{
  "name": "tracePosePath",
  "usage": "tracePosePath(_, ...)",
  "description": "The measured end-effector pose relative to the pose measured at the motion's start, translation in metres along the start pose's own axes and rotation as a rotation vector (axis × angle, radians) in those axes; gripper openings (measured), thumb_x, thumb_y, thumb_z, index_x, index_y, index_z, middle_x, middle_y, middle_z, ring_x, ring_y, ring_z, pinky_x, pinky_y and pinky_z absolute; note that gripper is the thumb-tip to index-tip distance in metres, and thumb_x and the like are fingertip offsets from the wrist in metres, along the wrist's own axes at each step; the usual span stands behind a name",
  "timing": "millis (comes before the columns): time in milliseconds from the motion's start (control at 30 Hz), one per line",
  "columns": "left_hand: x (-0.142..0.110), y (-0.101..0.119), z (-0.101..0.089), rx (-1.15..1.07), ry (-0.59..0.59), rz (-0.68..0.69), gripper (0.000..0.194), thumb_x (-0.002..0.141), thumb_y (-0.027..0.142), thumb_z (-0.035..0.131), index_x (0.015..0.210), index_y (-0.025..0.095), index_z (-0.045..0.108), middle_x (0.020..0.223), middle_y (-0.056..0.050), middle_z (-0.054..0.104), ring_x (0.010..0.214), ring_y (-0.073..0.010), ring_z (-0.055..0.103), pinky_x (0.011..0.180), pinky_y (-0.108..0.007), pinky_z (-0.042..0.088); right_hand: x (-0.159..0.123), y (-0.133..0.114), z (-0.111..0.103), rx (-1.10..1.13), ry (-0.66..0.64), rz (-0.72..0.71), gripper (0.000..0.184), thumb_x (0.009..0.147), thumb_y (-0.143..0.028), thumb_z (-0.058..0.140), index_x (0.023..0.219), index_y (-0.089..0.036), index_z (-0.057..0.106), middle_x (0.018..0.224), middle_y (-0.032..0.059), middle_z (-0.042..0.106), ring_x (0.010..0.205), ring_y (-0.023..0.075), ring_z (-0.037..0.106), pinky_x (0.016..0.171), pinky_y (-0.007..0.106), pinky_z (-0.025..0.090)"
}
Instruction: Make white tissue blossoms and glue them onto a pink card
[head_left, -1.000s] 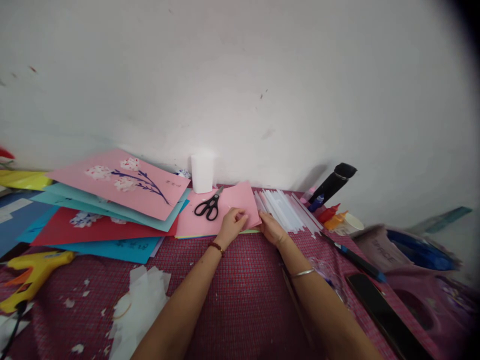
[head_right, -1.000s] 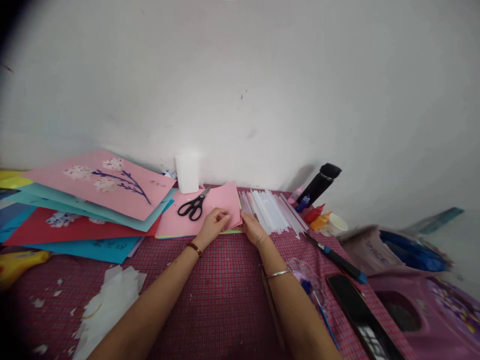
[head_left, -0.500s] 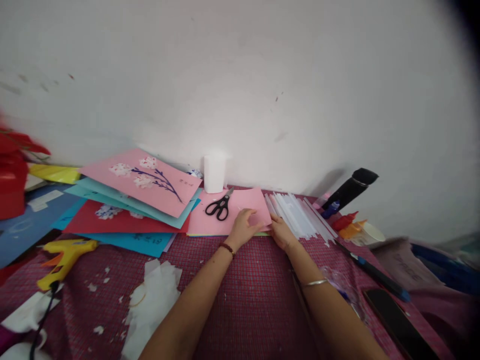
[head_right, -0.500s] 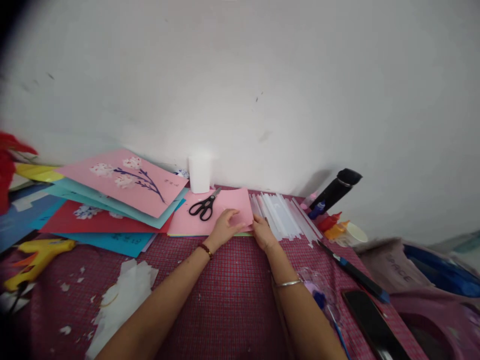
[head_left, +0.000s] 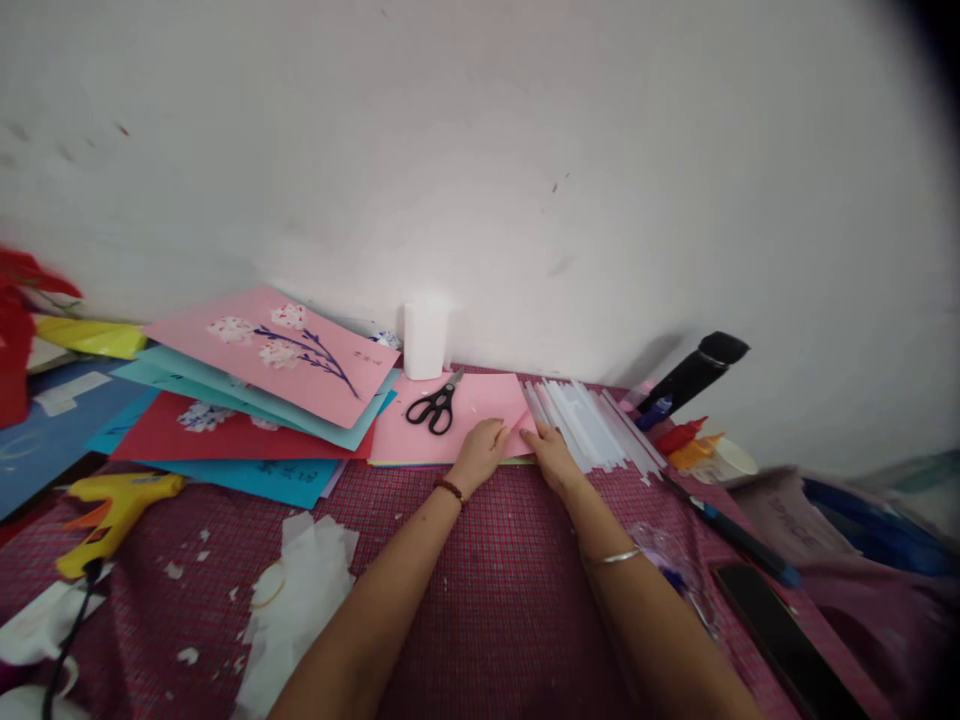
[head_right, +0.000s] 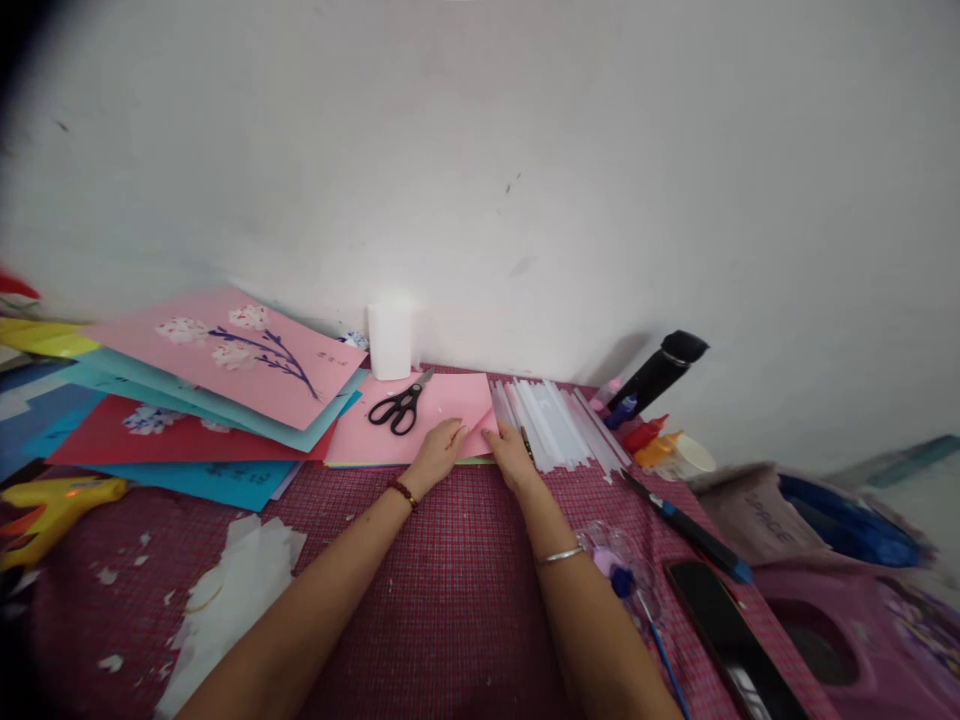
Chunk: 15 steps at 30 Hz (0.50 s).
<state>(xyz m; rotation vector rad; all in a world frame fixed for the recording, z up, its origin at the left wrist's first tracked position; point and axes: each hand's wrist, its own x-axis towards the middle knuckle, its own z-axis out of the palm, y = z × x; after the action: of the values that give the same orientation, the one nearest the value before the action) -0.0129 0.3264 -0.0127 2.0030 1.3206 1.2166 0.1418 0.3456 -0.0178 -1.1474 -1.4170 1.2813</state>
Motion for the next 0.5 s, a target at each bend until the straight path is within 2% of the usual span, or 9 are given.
tracePosePath(100, -0.0003, 0.0002, -0.0005, -0.003, 0.006, -0.008, 0.031, 0.093, 0.028, 0.031, 0.072, 0.017, 0.05, 0.069, -0.001, 0.052, 0.066, -0.014, 0.048, 0.065, -0.027, 0.04, 0.0007, 0.0011, 0.0003, -0.057, 0.037, -0.001, 0.032, 0.076, -0.03, 0.05, 0.102, -0.017, 0.065, 0.086, 0.0055, 0.07, 0.077, 0.0226, 0.063, 0.072, 0.037, 0.05)
tracePosePath(167, -0.0004, 0.0006, -0.0009, -0.004, -0.008, -0.003, 0.03, 0.092, 0.029, 0.033, 0.071, 0.017, 0.051, 0.068, -0.001, 0.052, 0.066, -0.0142, 0.048, 0.064, -0.027, 0.04, 0.0011, 0.0005, 0.0009, -0.072, 0.052, -0.001, 0.031, 0.074, -0.028, 0.05, 0.099, -0.017, 0.065, 0.082, 0.0044, 0.069, 0.074, 0.0212, 0.062, 0.07, 0.035, 0.05)
tracePosePath(300, -0.0004, 0.0017, -0.0006, 0.003, -0.049, 0.022, 0.01, 0.082, 0.02, 0.049, 0.08, 0.017, 0.059, 0.08, -0.003, 0.061, 0.075, -0.0151, 0.054, 0.072, -0.028, 0.044, 0.002, -0.0011, 0.0011, -0.091, 0.077, -0.002, 0.028, 0.071, -0.026, 0.05, 0.091, -0.016, 0.067, 0.076, 0.003, 0.068, 0.067, 0.019, 0.059, 0.065, 0.032, 0.049)
tracePosePath(400, -0.0005, 0.0015, 0.0005, 0.016, -0.061, 0.025, 0.024, 0.074, 0.01, 0.05, 0.094, 0.017, 0.061, 0.094, -0.005, 0.064, 0.087, -0.0164, 0.057, 0.082, -0.029, 0.045, 0.0038, 0.0005, 0.0012, -0.104, 0.098, -0.011, 0.027, 0.07, -0.025, 0.049, 0.089, -0.017, 0.066, 0.076, 0.0027, 0.067, 0.067, 0.0181, 0.058, 0.064, 0.031, 0.049)
tracePosePath(500, -0.0004, 0.0005, 0.0012, 0.034, -0.07, 0.024, 0.036, 0.068, 0.004, 0.049, 0.098, 0.017, 0.061, 0.101, -0.006, 0.065, 0.092, -0.0169, 0.057, 0.087, -0.031, 0.045, 0.0057, 0.0043, 0.0029, -0.114, 0.136, -0.03, 0.035, 0.069, -0.023, 0.048, 0.1, -0.017, 0.063, 0.087, 0.0036, 0.068, 0.073, 0.0181, 0.059, 0.067, 0.03, 0.049)
